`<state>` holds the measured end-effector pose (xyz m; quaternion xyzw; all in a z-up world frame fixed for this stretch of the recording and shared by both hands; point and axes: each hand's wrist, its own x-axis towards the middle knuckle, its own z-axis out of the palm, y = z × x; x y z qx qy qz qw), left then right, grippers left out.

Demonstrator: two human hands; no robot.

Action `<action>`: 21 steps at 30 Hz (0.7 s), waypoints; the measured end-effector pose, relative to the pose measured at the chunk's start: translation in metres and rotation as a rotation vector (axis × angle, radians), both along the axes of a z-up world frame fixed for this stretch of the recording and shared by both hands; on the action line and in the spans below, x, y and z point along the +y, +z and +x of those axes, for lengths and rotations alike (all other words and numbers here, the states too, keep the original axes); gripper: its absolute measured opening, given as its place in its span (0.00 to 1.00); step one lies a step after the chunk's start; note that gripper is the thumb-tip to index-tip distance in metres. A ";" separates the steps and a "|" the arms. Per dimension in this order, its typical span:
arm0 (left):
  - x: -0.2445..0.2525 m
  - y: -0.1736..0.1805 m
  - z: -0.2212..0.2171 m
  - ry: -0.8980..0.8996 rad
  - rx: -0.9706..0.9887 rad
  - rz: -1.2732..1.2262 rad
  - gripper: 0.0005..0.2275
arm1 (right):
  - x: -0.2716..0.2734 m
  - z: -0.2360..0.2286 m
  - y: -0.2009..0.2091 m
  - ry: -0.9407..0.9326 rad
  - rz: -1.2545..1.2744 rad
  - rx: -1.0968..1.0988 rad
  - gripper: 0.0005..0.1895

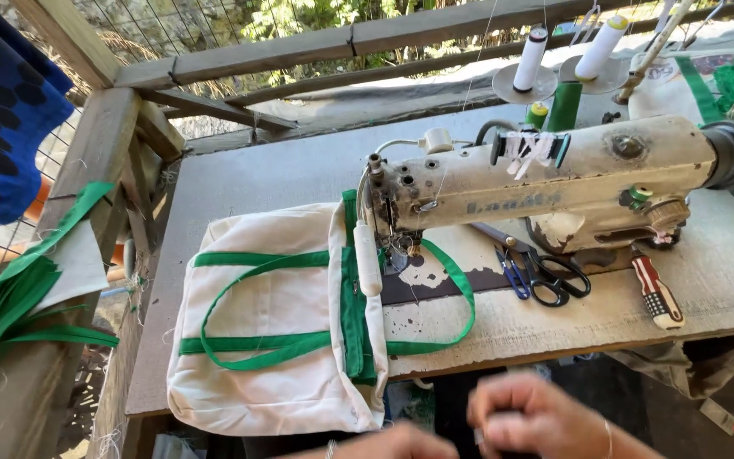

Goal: A person uses an industrial sewing machine to sew straps onto a tote bag, using a screwdriver for fine adjustments and fabric alignment.

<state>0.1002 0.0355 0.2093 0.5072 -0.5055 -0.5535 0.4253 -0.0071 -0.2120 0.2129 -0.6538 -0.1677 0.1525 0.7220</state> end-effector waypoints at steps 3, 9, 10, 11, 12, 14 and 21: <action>-0.006 0.023 0.024 0.216 -0.132 -0.098 0.16 | -0.011 0.018 -0.008 -0.287 0.008 0.079 0.10; -0.021 0.018 0.064 0.553 -0.050 -0.040 0.10 | -0.011 0.034 -0.015 -0.704 0.159 0.202 0.11; -0.022 0.014 0.065 0.569 -0.028 -0.015 0.10 | -0.011 0.032 -0.017 -0.716 0.173 0.231 0.12; -0.024 0.011 0.066 0.567 -0.027 -0.012 0.10 | -0.010 0.030 -0.018 -0.717 0.175 0.233 0.12; -0.026 0.008 0.066 0.580 0.013 -0.017 0.09 | -0.010 0.028 -0.019 -0.747 0.154 0.255 0.12; -0.029 0.006 0.066 0.583 0.054 -0.020 0.08 | -0.011 0.021 -0.023 -0.786 0.134 0.277 0.13; -0.024 0.005 0.059 0.501 -0.203 -0.014 0.15 | -0.044 -0.039 -0.051 -1.098 -0.187 -0.037 0.05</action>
